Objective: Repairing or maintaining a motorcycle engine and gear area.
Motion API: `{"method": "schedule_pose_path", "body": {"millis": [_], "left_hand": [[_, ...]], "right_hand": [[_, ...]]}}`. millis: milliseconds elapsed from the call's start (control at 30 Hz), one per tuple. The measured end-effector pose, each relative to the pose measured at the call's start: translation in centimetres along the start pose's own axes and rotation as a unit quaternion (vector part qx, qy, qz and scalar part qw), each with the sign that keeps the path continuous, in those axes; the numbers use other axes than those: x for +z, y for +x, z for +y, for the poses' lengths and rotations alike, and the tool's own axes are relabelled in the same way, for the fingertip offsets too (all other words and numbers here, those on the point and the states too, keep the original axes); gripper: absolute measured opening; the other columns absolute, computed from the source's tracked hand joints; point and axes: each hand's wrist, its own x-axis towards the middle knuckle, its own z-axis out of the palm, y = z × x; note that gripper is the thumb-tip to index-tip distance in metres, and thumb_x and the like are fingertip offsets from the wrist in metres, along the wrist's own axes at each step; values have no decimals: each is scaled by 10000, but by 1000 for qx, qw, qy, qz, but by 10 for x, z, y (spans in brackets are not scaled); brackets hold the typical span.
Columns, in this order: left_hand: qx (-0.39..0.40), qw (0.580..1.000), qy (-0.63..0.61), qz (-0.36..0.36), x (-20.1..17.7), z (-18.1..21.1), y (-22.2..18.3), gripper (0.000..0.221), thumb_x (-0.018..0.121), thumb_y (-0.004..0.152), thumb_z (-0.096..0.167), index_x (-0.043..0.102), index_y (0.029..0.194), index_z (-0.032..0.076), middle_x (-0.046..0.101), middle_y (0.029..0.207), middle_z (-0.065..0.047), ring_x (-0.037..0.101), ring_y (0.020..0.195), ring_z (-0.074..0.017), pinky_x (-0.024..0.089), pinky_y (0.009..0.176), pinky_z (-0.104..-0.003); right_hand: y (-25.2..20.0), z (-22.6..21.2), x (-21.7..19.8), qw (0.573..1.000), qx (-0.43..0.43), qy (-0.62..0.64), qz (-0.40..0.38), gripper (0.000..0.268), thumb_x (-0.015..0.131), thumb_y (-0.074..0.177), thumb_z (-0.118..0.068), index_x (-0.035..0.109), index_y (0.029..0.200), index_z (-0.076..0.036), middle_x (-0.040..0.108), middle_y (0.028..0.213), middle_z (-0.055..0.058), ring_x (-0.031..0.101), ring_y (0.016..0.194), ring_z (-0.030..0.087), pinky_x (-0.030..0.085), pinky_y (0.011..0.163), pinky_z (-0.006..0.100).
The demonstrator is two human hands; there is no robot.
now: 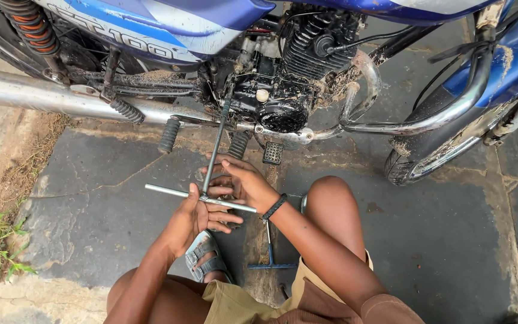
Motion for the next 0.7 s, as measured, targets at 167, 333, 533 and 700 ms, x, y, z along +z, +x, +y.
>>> {"method": "schedule_pose_path", "body": {"millis": [167,333,533,700], "left_hand": [[-61,997,37,-14,2,-2,0,898,99,927,688,553,1371,53,778,1159,-177,781,1002,-342,615,813,-435],[-90,846,502,155,16,-1,-25,641,413,1065,552,744,1085,3,805,885,-197,821,852,-300,567,818,-398],[360,576,690,249,47,5,-36,415,637,810,174,648,1220,116,694,1012,-132,716,931,-351,528,751,-464],[177,612,742,209,27,-42,-7,213,628,973,163,611,1179,109,651,1015,-127,710,966,-306,576,803,-409]], "right_hand": [[12,18,-19,998,-3,-46,32,400,574,1082,-229,568,1445,-61,686,1164,90,680,891,136,566,718,261],[10,21,-21,989,-25,-120,80,364,573,1073,-219,604,1399,-60,725,1074,63,687,842,86,561,724,243],[4,22,-14,987,-16,-134,86,353,594,1069,-215,617,1382,-52,733,1057,69,670,813,82,554,743,252],[0,23,-16,980,-7,-140,138,352,623,1029,-223,626,1338,-56,727,1006,58,682,784,106,551,705,266]]}}
